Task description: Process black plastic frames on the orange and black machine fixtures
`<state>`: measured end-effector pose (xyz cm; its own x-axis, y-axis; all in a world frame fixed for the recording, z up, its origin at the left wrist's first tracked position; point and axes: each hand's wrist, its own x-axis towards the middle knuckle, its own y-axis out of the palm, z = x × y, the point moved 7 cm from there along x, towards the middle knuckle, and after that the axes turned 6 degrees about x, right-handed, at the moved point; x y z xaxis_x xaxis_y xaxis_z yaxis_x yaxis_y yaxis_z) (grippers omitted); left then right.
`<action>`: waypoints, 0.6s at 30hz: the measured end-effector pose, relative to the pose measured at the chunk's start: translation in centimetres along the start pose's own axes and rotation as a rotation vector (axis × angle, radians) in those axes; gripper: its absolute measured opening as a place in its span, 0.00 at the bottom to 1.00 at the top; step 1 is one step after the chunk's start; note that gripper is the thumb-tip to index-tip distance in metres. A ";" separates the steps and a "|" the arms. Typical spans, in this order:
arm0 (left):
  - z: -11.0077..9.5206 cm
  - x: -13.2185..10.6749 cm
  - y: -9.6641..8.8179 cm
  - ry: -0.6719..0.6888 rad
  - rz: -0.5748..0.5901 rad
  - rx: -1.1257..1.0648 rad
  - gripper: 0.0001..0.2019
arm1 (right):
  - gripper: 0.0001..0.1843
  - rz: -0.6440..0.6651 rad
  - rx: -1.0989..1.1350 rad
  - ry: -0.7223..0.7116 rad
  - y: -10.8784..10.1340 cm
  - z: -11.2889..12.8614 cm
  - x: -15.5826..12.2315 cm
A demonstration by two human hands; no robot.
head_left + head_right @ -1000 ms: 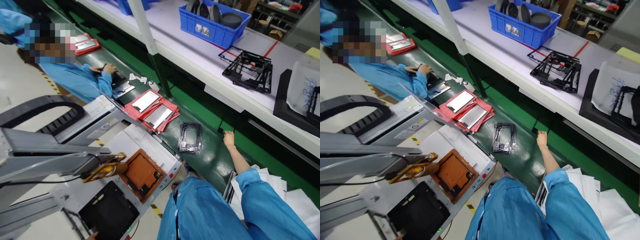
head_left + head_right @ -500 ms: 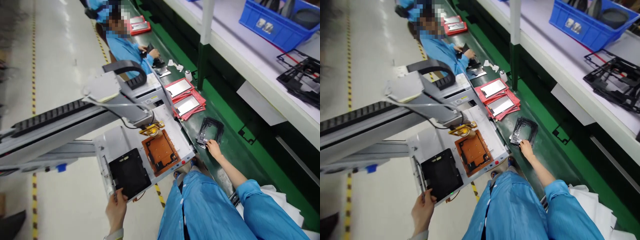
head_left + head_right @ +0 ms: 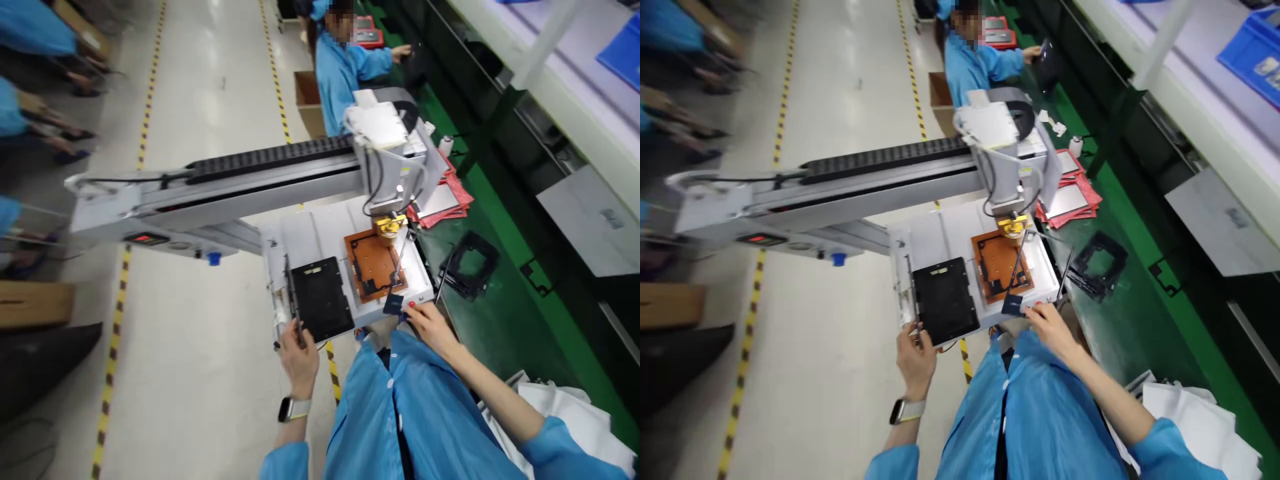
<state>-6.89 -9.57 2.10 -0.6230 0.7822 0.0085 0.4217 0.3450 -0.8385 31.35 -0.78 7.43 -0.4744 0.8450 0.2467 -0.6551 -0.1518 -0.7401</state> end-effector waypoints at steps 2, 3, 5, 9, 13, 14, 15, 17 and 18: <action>-0.3 -0.2 -0.7 0.095 -0.063 -0.079 0.24 | 0.19 0.080 0.033 -0.085 6.2 3.9 0.8; -0.4 -0.3 -1.1 0.137 -0.095 -0.114 0.24 | 0.19 0.128 0.050 -0.122 9.4 5.3 1.4; -0.3 -0.5 -1.8 0.215 -0.147 -0.179 0.22 | 0.18 0.219 0.083 -0.179 15.7 7.0 2.8; 0.2 -1.0 -2.4 0.343 -0.173 -0.233 0.24 | 0.19 0.386 0.098 -0.189 25.3 7.4 5.3; 0.3 -1.5 -2.0 0.416 -0.106 -0.204 0.30 | 0.24 0.470 0.068 -0.153 28.9 7.4 5.5; 0.2 -1.5 -1.8 0.432 -0.087 -0.195 0.31 | 0.24 0.479 0.066 -0.149 29.1 7.5 5.2; -0.1 -1.5 -1.6 0.457 -0.069 -0.185 0.32 | 0.24 0.486 0.065 -0.152 29.1 7.8 4.8; -1.0 -1.5 -1.3 0.530 -0.044 -0.162 0.33 | 0.20 0.485 0.065 -0.169 28.6 8.4 4.2; -1.5 -1.4 -1.1 0.566 -0.034 -0.150 0.33 | 0.18 0.474 0.065 -0.175 28.4 8.7 4.1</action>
<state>-5.48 -10.26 3.79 -0.2060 0.9108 0.3579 0.5220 0.4116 -0.7470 5.72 -6.13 -7.10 -0.8160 0.5780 -0.0013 -0.3767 -0.5336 -0.7572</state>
